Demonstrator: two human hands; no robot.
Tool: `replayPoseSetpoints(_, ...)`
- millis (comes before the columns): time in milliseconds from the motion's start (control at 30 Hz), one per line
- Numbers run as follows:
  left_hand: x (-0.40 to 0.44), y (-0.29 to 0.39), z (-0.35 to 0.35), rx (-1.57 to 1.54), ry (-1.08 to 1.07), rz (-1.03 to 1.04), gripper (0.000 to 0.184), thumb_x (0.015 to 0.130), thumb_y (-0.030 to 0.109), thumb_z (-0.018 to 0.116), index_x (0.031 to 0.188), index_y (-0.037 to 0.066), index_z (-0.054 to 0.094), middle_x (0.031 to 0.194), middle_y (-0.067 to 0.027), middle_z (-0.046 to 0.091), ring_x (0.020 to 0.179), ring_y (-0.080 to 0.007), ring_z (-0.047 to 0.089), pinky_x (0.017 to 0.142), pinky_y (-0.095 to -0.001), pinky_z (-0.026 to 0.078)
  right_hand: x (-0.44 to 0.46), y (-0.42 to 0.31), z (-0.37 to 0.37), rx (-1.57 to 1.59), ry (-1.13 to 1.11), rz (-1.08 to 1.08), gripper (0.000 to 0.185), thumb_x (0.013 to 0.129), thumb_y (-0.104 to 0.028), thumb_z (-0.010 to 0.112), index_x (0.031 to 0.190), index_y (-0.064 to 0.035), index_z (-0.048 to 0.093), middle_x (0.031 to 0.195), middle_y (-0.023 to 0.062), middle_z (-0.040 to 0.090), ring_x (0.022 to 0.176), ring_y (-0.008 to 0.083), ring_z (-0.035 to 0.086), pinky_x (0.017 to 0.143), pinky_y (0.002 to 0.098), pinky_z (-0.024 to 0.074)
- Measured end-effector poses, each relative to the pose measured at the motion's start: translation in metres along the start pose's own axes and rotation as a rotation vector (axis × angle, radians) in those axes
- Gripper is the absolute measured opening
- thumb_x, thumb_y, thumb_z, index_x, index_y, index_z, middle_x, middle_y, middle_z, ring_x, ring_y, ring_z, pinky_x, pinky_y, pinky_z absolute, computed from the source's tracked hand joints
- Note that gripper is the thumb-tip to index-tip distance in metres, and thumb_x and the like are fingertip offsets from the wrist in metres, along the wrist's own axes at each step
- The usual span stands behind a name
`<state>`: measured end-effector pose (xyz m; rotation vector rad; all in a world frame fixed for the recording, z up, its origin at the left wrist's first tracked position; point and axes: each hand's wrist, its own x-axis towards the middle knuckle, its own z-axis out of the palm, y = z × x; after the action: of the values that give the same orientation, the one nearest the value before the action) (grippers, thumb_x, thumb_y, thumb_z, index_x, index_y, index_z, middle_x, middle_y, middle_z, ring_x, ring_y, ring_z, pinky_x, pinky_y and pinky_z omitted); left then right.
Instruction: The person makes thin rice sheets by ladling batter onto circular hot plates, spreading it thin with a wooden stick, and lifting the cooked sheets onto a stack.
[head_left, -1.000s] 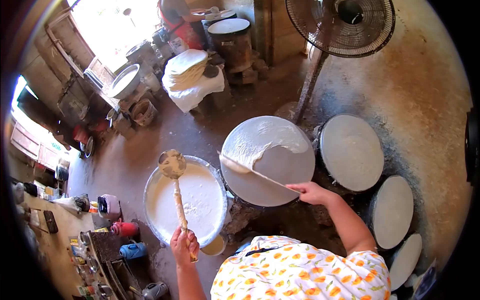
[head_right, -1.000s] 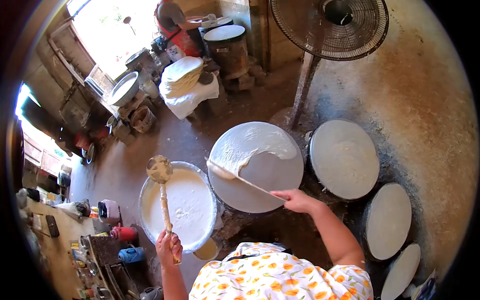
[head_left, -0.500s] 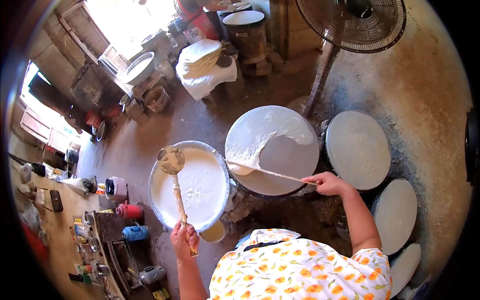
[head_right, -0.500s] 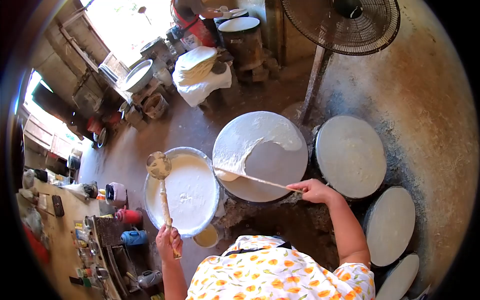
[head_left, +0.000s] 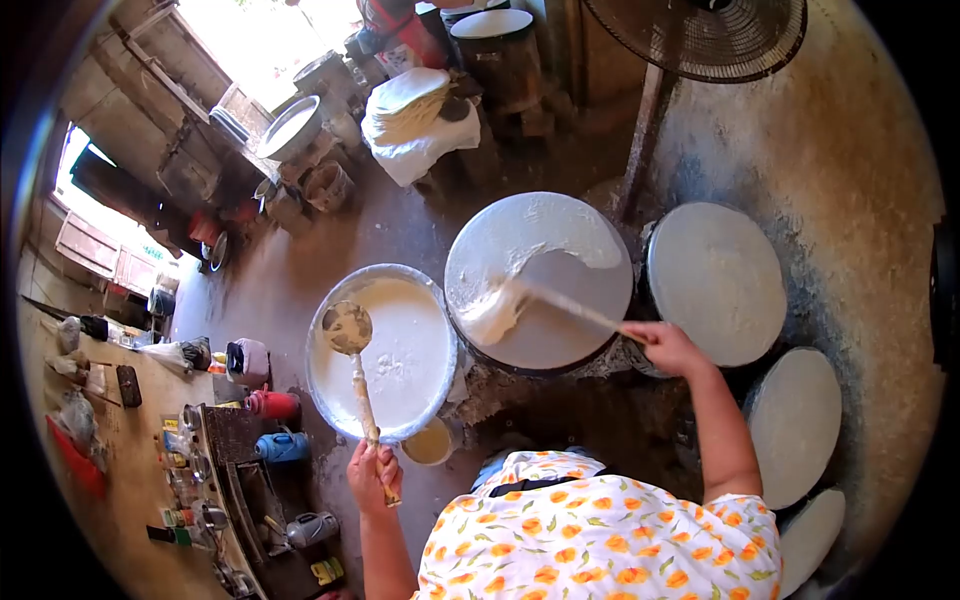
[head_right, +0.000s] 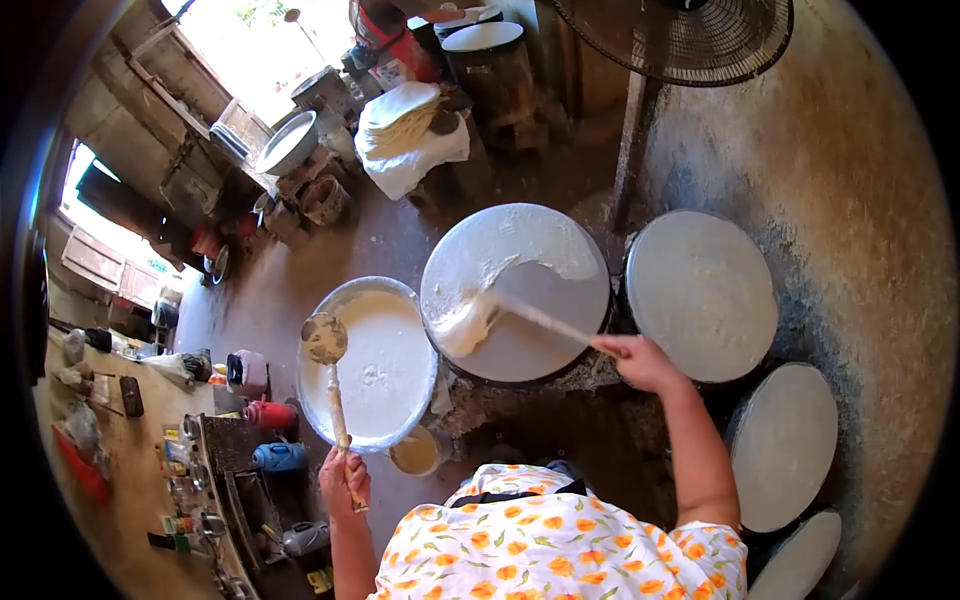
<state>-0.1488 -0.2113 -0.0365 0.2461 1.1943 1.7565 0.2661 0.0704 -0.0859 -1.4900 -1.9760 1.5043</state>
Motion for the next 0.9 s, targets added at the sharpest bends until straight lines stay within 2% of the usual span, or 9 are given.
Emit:
replayPoseSetpoints(67, 0.0, -0.001, 0.005, -0.084, -0.013, -0.081, 0.019, 0.093, 0.008, 0.042, 0.11, 0.0, 0.044, 0.075, -0.008, 0.051, 0.044, -0.0095, 0.045, 0.033, -0.0222, 0.039, 0.028, 0.007, 0.031, 0.107, 0.259, -0.181, 0.057, 0.072, 0.01, 0.043, 0.122, -0.011, 0.06, 0.1, 0.0047, 0.068, 0.083, 0.0101, 0.058, 0.077, 0.0221, 0.0441)
replayPoseSetpoints(133, 0.002, -0.002, 0.005, -0.066, -0.024, -0.101, 0.02, 0.092, 0.008, 0.043, 0.111, 0.0, 0.044, 0.075, -0.0081, 0.051, 0.044, -0.0096, 0.045, 0.034, -0.0218, 0.038, 0.016, -0.023, 0.036, 0.154, -0.012, -0.004, 0.057, 0.072, 0.009, 0.044, 0.123, -0.0105, 0.058, 0.102, 0.0069, 0.068, 0.084, 0.0107, 0.058, 0.078, 0.022, 0.0437)
replayPoseSetpoints(167, 0.005, 0.0, 0.003, -0.061, -0.036, -0.105, 0.021, 0.092, 0.008, 0.043, 0.111, 0.0, 0.045, 0.075, -0.0081, 0.051, 0.044, -0.0094, 0.045, 0.034, -0.0216, 0.038, 0.014, -0.005, 0.045, 0.17, -0.083, -0.135, 0.058, 0.069, 0.007, 0.044, 0.123, -0.0094, 0.059, 0.078, -0.005, 0.059, 0.066, 0.0053, 0.046, 0.063, 0.0196, 0.0394)
replayPoseSetpoints(267, 0.014, 0.006, -0.003, -0.038, -0.066, -0.112, 0.022, 0.092, 0.008, 0.043, 0.112, 0.0, 0.046, 0.074, -0.0079, 0.051, 0.044, -0.0091, 0.044, 0.034, -0.0213, 0.038, -0.051, -0.001, 0.023, -0.073, -0.214, 0.051, 0.057, 0.068, 0.004, 0.047, 0.122, -0.0089, 0.06, 0.08, -0.0068, 0.059, 0.066, 0.0044, 0.045, 0.062, 0.0186, 0.0391)
replayPoseSetpoints(467, 0.049, 0.026, -0.029, 0.032, -0.184, -0.141, 0.023, 0.093, 0.008, 0.044, 0.114, 0.0, 0.048, 0.072, -0.0066, 0.051, 0.043, -0.0081, 0.043, 0.034, -0.0207, 0.037, -0.115, 0.007, 0.093, 0.287, 0.139, -0.001, 0.052, 0.069, 0.004, 0.05, 0.119, -0.0093, 0.062, 0.095, -0.0002, 0.068, 0.08, 0.0067, 0.058, 0.072, 0.0224, 0.0463)
replayPoseSetpoints(533, 0.061, 0.031, -0.035, 0.041, -0.233, -0.155, 0.023, 0.092, 0.008, 0.044, 0.114, 0.001, 0.048, 0.072, -0.0056, 0.051, 0.042, -0.0071, 0.042, 0.034, -0.0202, 0.036, -0.103, -0.03, 0.148, 0.038, 0.295, -0.119, 0.048, 0.073, 0.001, 0.052, 0.117, -0.015, 0.063, 0.102, 0.0148, 0.067, 0.086, 0.0155, 0.066, 0.077, 0.0271, 0.0497)
replayPoseSetpoints(600, 0.069, 0.039, -0.044, 0.047, -0.276, -0.173, 0.022, 0.093, 0.008, 0.043, 0.114, 0.002, 0.049, 0.072, -0.0052, 0.051, 0.043, -0.0066, 0.041, 0.034, -0.0201, 0.035, -0.081, -0.031, 0.206, -0.133, 0.452, -0.283, 0.052, 0.075, -0.002, 0.055, 0.12, -0.0261, 0.061, 0.082, 0.0142, 0.063, 0.073, 0.0315, 0.063, 0.066, 0.0368, 0.052)
replayPoseSetpoints(733, 0.076, 0.053, -0.07, 0.051, -0.293, -0.183, 0.023, 0.094, 0.01, 0.044, 0.115, 0.001, 0.049, 0.071, -0.005, 0.05, 0.042, -0.0065, 0.041, 0.033, -0.0196, 0.036, -0.105, -0.025, 0.246, -0.815, 0.507, 0.06, 0.06, 0.081, -0.005, 0.053, 0.127, -0.0424, 0.05, 0.072, 0.0118, 0.049, 0.059, 0.0305, 0.06, 0.055, 0.0413, 0.0512)
replayPoseSetpoints(900, 0.084, 0.064, -0.109, 0.101, -0.322, -0.158, 0.023, 0.094, 0.01, 0.043, 0.115, 0.002, 0.049, 0.07, -0.0047, 0.05, 0.04, -0.0064, 0.04, 0.032, -0.0199, 0.036, -0.156, -0.015, 0.247, -0.951, 0.614, 0.246, 0.053, 0.085, -0.007, 0.05, 0.127, -0.0389, 0.051, 0.074, 0.0132, 0.051, 0.058, 0.0316, 0.06, 0.052, 0.0408, 0.0504)
